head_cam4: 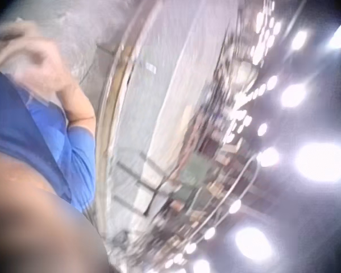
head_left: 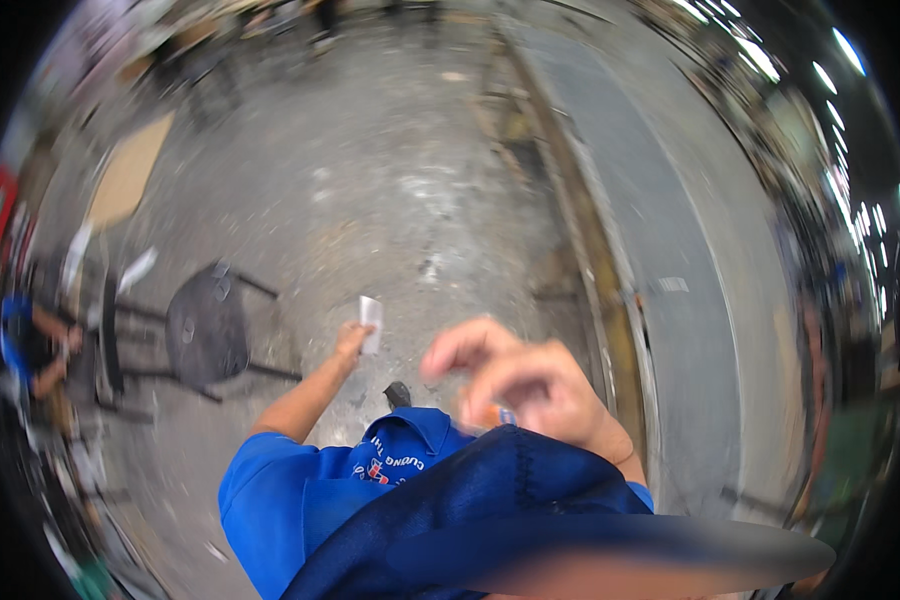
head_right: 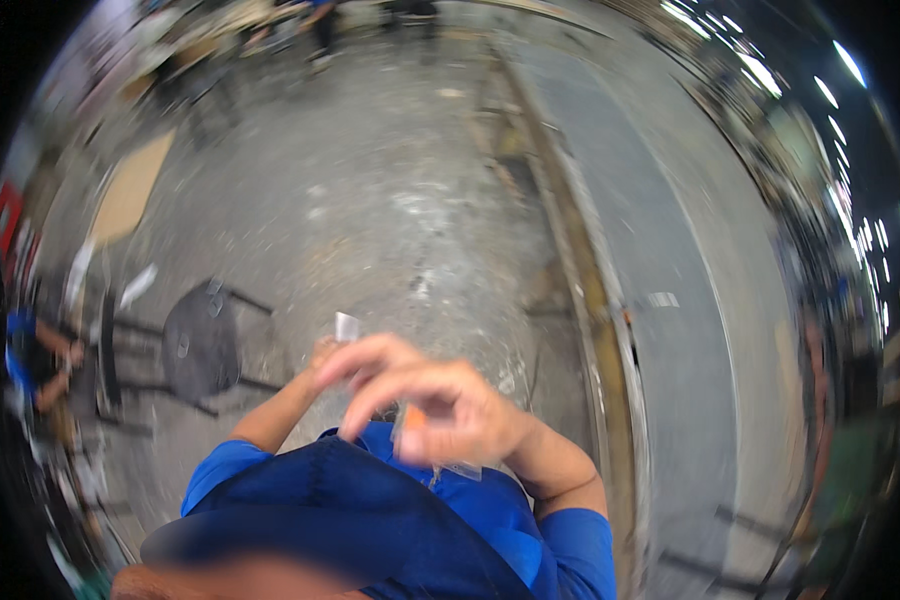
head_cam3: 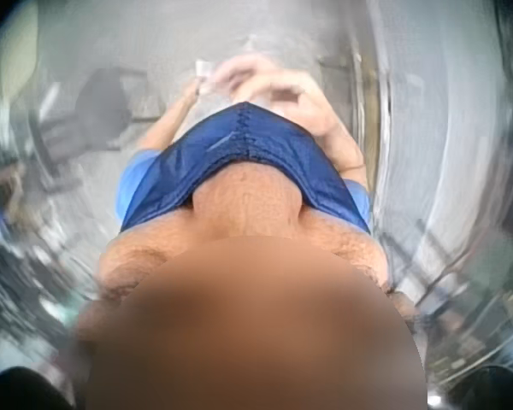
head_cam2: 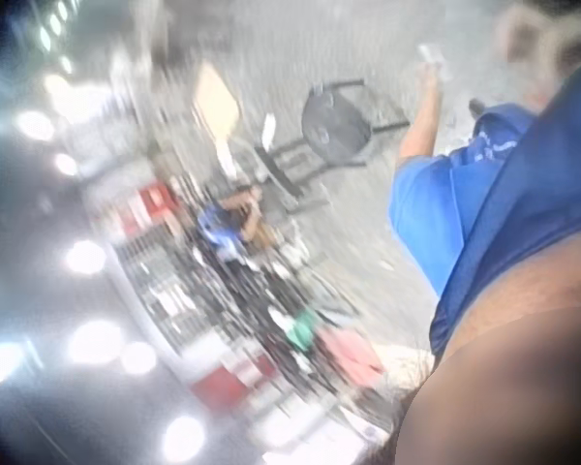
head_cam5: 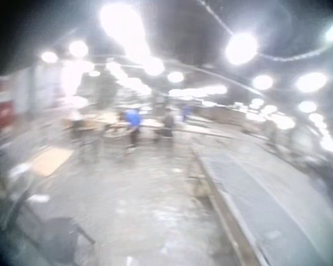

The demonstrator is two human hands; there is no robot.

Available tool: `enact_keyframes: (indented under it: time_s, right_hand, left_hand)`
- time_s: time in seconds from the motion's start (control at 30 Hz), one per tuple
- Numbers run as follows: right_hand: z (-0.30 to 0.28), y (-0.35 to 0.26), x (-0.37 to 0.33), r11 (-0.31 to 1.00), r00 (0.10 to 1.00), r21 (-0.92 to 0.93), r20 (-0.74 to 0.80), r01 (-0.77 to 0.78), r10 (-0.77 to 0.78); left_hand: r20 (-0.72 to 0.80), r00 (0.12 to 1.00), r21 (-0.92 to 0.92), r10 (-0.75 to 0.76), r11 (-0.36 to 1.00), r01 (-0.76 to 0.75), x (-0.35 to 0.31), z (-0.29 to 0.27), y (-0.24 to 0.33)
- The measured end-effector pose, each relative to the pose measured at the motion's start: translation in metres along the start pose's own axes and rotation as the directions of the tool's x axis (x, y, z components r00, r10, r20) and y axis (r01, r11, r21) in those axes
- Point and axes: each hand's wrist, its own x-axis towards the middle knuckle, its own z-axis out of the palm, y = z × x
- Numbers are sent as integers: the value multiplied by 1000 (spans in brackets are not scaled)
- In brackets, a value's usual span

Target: The person cleans a black chair by first using a handheld blower to remove dust from the seat and legs, then wiping the seat and legs with a white cloth. The chair is rotated and flipped to access all surfaces.

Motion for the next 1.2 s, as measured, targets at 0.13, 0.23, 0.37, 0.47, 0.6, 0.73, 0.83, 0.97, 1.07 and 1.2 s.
enact_keyframes:
  time_s: [0.13, 0.23, 0.37, 0.47, 0.6, 0.73, 0.83, 0.97, 1.07, 1.2]
  right_hand:
    - [83, -63, -84, 938, 960, 270, -235, 217, -155]
    - [123, -61, -155, 941, 878, -126, -339, 314, -338]
    - [170, -53, -227, 893, 907, -400, -266, 204, -327]
    - [197, -62, -251, 771, 843, -634, -383, 58, -378]
    - [213, -90, -295, 534, 668, -734, -648, -419, -367]
    - [223, -106, -317, 374, 714, -798, -596, -473, -368]
    - [245, -101, -301, 487, 915, -873, -207, -13, -346]
    - [223, -89, -292, 450, 824, -888, -184, 94, -536]
    - [197, -84, -292, 408, 855, -909, -143, 86, -499]
    - [183, -77, -290, 502, 869, -855, -148, 128, -473]
  left_hand:
    - [95, 940, -230, 327, 926, -299, 2, 113, 61]
    - [289, 802, -464, 523, 809, -361, -40, 227, 70]
    - [609, 690, -371, 390, 910, -187, -164, 360, 6]
    - [845, 503, -139, 180, 983, -118, -258, 411, -40]
    - [929, 262, -110, 261, 871, -480, -294, 426, -68]
    - [919, 69, -213, 388, 635, -742, -267, 421, -47]
    - [922, 90, -157, 376, 576, -802, -235, 406, -25]
    - [932, 217, 33, 289, 528, -849, -196, 377, -8]
    - [901, 292, 91, 322, 518, -851, -172, 360, -6]
    - [882, 358, 184, 306, 476, -860, -146, 343, 0]
